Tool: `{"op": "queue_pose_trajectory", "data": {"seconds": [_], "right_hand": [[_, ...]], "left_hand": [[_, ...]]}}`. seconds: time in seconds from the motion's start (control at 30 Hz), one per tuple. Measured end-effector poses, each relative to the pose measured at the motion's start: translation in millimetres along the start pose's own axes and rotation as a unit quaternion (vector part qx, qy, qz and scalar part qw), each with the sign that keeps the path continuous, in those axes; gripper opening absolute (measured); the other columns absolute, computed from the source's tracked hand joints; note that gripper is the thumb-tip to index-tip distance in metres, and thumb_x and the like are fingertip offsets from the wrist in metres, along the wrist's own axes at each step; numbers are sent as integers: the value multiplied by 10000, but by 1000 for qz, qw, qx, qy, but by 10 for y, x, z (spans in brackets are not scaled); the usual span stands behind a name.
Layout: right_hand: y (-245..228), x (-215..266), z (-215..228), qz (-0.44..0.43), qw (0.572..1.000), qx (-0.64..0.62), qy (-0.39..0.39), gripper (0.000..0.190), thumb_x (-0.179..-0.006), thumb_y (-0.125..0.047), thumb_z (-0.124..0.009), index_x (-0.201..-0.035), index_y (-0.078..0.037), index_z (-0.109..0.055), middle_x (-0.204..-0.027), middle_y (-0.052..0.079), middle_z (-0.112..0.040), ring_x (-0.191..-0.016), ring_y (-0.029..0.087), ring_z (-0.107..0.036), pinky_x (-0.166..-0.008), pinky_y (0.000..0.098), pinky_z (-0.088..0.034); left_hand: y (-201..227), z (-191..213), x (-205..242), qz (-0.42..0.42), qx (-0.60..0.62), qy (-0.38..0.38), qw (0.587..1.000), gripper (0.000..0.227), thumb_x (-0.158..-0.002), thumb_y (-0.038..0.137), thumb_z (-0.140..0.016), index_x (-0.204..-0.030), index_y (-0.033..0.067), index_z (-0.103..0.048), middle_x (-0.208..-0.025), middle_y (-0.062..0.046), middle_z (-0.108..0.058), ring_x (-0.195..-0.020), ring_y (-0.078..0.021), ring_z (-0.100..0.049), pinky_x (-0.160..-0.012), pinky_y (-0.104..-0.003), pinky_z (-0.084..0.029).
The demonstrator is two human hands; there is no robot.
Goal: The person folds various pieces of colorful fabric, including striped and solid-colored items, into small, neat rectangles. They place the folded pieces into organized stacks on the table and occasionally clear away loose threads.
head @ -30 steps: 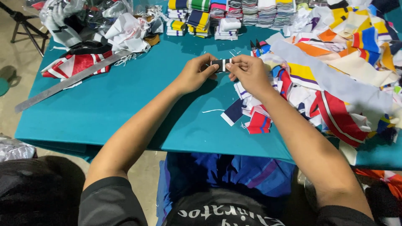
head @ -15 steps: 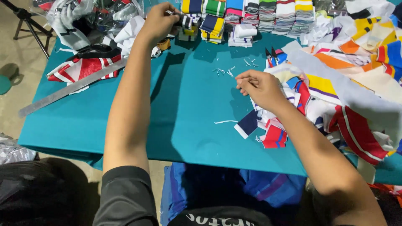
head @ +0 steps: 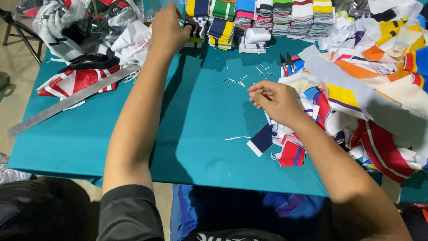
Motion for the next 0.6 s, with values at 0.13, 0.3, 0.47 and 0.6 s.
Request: {"op": "queue_pose_trajectory", "data": {"seconds": [0.13,0.3,0.47,0.6], "right_hand": [[-25,18,11,15,1000,2,7,186,-985,-184,-662,-1115,-84,-749,-919,86,-794,-786,142,-745,-751,259,-637],[-6,23,-10,13,1000,4,4,185,-984,-178,-664,-1119,-83,-747,-916,80,-789,-784,143,-739,-751,260,-634],[3,12,-14,18,1000,0,10,172,-979,-173,-681,-1109,-84,-749,-919,86,-792,-783,135,-736,-751,253,-626],[-37,23,-4,21,1000,17,12,183,-979,-189,-683,-1117,-89,-750,-933,86,-797,-800,148,-754,-758,264,-640]], "left_hand": [[481,203,339,-170,-67,111,977,251,-918,59,-783,-1045,45,-567,-1024,-166,-583,-940,-346,-548,-735,-422,-476],[605,216,638,-286,-80,40,954,344,-913,-20,-684,-1233,-18,-559,-1244,-226,-582,-1128,-382,-539,-870,-480,-542],[521,116,588,-338,-136,65,929,358,-946,27,-772,-1243,16,-573,-1240,-208,-604,-1052,-342,-583,-734,-450,-574],[501,67,613,-355,-141,123,916,274,-911,-87,-662,-1173,-15,-622,-1146,-196,-628,-979,-352,-576,-699,-447,-544]]}}
Point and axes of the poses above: each hand's wrist, its own x-axis away from the middle knuckle, its own z-axis out of the back of the hand, y = z × x, the point moved 4 cm from there along -x, towards the middle knuckle
